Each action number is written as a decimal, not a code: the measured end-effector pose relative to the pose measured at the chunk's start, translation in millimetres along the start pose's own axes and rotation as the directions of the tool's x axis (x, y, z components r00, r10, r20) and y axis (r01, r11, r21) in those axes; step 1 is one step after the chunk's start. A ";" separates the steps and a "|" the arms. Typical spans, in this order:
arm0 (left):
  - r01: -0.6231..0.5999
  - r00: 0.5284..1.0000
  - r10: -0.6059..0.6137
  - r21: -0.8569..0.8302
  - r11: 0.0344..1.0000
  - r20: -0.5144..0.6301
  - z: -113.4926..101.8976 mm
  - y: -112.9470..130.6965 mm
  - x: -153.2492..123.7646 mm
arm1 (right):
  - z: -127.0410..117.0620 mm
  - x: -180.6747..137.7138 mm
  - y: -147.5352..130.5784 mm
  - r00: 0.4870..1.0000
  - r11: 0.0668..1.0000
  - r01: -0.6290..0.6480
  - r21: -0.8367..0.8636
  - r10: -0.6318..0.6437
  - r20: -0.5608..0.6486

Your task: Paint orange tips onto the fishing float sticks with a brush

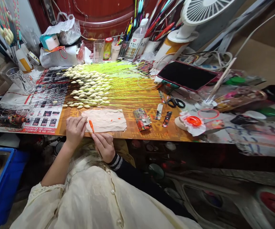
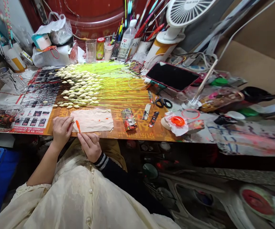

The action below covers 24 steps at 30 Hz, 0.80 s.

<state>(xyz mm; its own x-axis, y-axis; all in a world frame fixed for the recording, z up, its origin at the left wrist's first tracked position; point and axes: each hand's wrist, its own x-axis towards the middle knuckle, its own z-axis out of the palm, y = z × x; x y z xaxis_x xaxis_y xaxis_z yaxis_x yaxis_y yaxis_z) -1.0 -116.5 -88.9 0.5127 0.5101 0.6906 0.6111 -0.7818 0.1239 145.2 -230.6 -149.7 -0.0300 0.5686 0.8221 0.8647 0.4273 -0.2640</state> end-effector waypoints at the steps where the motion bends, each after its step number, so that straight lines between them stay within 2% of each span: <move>1: -0.005 1.000 0.005 0.000 1.000 -0.005 -0.1 0.1 0.1 | 0.3 -0.2 0.0 1.000 1.000 -0.001 -0.002 0.001 -0.002; 7: 0.004 1.000 -0.004 0.017 1.000 0.014 -0.8 0.6 0.6 | 1.4 -1.0 -0.5 1.000 1.000 -0.016 -0.026 0.016 0.011; 24: -0.028 0.999 0.029 0.016 0.999 -0.030 0.2 -0.1 1.0 | 1.0 0.4 -0.8 1.000 1.000 -0.008 -0.029 0.009 0.020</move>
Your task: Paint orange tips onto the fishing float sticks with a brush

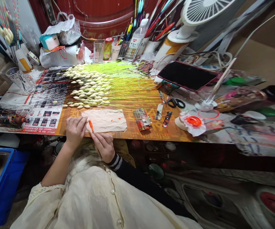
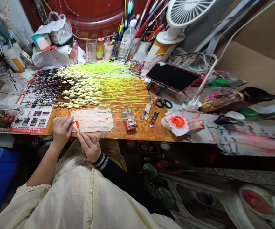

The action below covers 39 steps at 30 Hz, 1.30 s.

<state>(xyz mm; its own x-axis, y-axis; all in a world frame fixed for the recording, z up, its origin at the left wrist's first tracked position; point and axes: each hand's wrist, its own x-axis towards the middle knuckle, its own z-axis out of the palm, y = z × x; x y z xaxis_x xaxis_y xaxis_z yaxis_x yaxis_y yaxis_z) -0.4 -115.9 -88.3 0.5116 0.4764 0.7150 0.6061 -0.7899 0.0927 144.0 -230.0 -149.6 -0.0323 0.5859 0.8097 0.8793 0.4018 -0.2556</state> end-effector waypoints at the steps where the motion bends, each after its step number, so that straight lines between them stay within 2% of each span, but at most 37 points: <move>1: 0.000 1.000 0.000 -0.002 1.000 -0.003 0.0 0.0 -0.1 | 0.1 -0.1 0.1 1.000 1.000 0.001 0.000 -0.001 0.001; 32: 0.048 0.999 -0.048 -0.031 0.998 0.023 -0.2 -1.3 -1.5 | -1.9 -4.1 2.5 1.000 0.999 -0.001 0.055 0.002 -0.025; 39: 0.035 0.999 -0.034 -0.040 0.999 0.016 -2.4 -0.9 -1.2 | -0.9 -9.3 7.8 0.998 0.996 0.039 0.080 -0.035 -0.042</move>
<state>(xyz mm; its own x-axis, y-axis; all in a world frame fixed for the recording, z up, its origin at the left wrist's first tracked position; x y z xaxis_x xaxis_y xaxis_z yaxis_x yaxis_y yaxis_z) -3.0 -116.6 -87.6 0.5004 0.5092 0.7002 0.5986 -0.7878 0.1451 151.5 -233.0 -158.7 -0.0434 0.5411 0.8398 0.8364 0.4795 -0.2657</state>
